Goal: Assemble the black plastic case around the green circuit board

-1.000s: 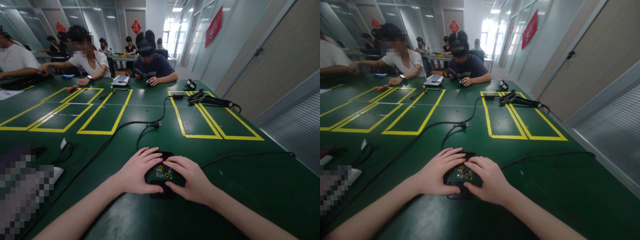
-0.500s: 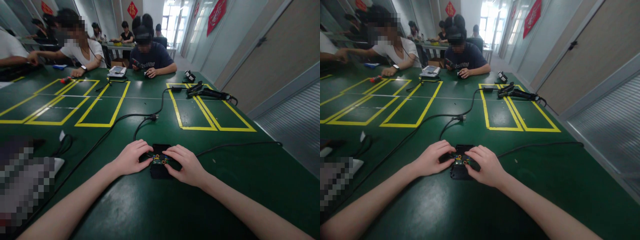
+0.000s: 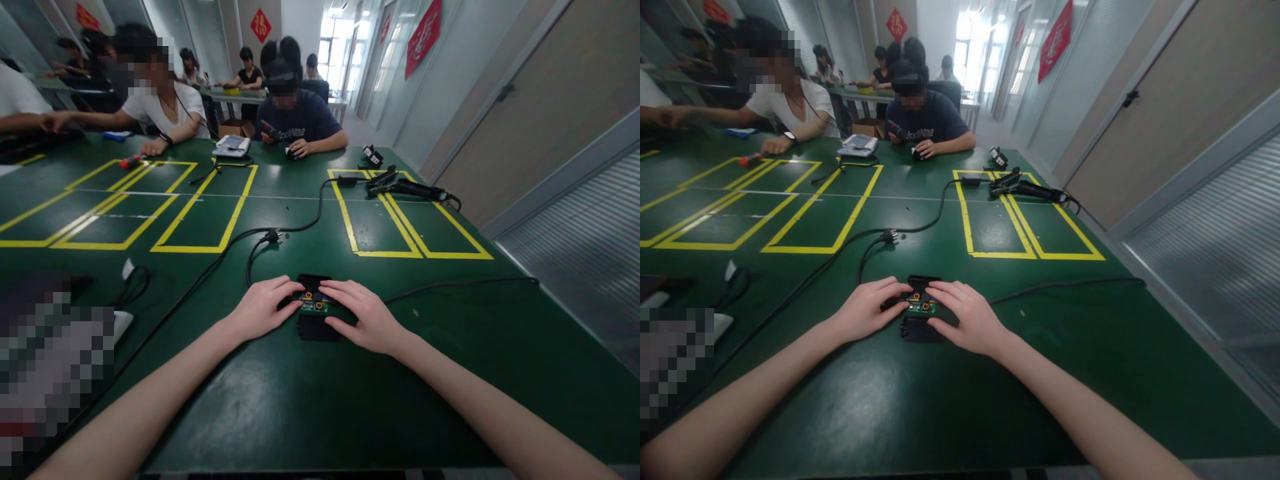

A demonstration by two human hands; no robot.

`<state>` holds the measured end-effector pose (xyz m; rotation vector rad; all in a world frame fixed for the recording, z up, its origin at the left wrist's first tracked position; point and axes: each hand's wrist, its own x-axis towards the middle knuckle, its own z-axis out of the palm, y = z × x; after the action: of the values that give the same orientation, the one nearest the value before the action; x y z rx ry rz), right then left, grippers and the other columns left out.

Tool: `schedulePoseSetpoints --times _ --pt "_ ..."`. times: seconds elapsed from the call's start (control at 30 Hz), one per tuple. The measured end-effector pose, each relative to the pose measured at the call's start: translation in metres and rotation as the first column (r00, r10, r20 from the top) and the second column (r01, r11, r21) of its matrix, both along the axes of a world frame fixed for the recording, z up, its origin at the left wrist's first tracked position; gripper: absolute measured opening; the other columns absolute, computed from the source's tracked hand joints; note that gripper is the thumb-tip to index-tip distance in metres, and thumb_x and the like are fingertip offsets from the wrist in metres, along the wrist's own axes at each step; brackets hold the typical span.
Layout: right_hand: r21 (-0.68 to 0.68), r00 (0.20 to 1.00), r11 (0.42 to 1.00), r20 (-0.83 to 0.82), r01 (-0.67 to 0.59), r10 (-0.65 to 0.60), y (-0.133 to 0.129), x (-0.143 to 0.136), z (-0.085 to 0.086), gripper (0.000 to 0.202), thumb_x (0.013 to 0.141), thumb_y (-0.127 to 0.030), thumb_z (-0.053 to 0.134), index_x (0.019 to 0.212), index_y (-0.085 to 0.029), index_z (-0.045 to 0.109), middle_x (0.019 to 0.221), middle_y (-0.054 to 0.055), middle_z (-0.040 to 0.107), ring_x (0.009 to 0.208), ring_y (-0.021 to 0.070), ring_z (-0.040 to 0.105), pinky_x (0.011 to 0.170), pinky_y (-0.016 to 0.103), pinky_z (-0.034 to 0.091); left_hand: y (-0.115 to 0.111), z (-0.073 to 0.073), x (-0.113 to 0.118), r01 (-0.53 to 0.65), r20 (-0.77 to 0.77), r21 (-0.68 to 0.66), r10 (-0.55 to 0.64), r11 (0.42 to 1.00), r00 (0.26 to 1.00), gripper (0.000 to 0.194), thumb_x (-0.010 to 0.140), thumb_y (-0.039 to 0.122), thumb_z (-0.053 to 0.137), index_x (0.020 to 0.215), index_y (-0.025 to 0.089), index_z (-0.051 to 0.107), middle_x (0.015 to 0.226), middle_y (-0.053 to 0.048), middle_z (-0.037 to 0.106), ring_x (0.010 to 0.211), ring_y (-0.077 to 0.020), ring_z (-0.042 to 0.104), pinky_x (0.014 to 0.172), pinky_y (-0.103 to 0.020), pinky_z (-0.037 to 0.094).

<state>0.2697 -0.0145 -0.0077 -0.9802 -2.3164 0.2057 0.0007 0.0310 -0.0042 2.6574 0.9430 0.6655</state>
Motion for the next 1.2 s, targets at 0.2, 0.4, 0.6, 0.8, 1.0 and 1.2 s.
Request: schedulePoseSetpoints --times 0.2,0.4,0.6,0.8,1.0,1.2 --pt "0.031 0.998 0.999 0.05 0.024 -0.026 0.014 0.027 0.005 0.015 0.094 -0.025 0.067 0.108 -0.018 0.066 0.108 0.013 0.069 0.097 0.0266 0.067 0.082 0.04 0.058 0.001 -0.001 0.002 -0.035 -0.034 -0.024 0.034 0.999 0.999 0.017 0.106 0.033 0.052 0.105 0.02 0.063 0.092 -0.002 0.07 0.074 -0.0165 0.067 0.07 -0.027 0.051" --pt "0.002 0.991 0.996 0.101 0.086 -0.086 0.021 0.03 -0.001 0.016 0.106 -0.025 0.052 0.099 -0.019 0.064 0.09 0.008 0.071 0.082 0.0217 0.066 0.072 0.032 0.051 0.003 0.005 0.008 -0.178 -0.249 0.018 0.177 0.984 0.952 0.041 0.111 0.038 0.039 0.087 0.019 0.066 0.08 -0.005 0.072 0.076 -0.0208 0.069 0.069 -0.029 0.044" --pt "-0.079 0.946 0.973 0.26 0.219 -0.192 0.017 0.029 -0.002 0.033 0.11 -0.04 0.042 0.094 -0.02 0.063 0.074 0.005 0.072 0.064 0.0191 0.066 0.06 0.027 0.037 0.011 0.015 0.004 -0.353 -0.351 -0.044 0.317 0.934 0.881 0.065 0.111 0.047 0.029 0.067 0.018 0.068 0.07 -0.009 0.072 0.071 -0.023 0.069 0.06 -0.03 0.031" --pt "-0.054 0.935 0.964 0.261 0.262 -0.239 0.017 0.028 -0.003 0.056 0.112 -0.042 0.029 0.069 -0.021 0.056 0.054 0.002 0.059 0.049 0.0156 0.055 0.057 0.028 0.026 0.012 0.015 0.004 -0.299 -0.24 -0.137 0.261 0.944 0.935 0.066 0.106 0.048 0.03 0.05 0.019 0.051 0.049 -0.004 0.051 0.052 -0.0163 0.051 0.058 -0.031 0.021" --pt "-0.055 0.974 0.985 0.163 0.166 -0.155 0.016 0.029 -0.002 0.058 0.111 -0.037 0.028 0.061 -0.021 0.051 0.048 0.0 0.051 0.044 0.0134 0.047 0.056 0.028 0.027 0.012 0.012 0.003 -0.212 -0.093 -0.247 0.194 0.946 0.977 0.059 0.1 0.046 0.035 0.048 0.019 0.03 0.048 0.003 0.026 0.048 -0.0115 0.031 0.057 -0.029 0.019" --pt "-0.068 0.99 0.998 0.141 -0.01 0.02 0.015 0.034 -0.001 0.056 0.11 -0.034 0.028 0.06 -0.021 0.048 0.049 -0.002 0.048 0.044 0.0113 0.041 0.055 0.027 0.028 0.008 0.012 0.002 -0.084 -0.089 -0.314 0.059 0.946 0.994 0.051 0.096 0.035 0.04 0.049 0.019 0.029 0.049 0.005 0.024 0.048 -0.0098 0.025 0.058 -0.028 0.021"
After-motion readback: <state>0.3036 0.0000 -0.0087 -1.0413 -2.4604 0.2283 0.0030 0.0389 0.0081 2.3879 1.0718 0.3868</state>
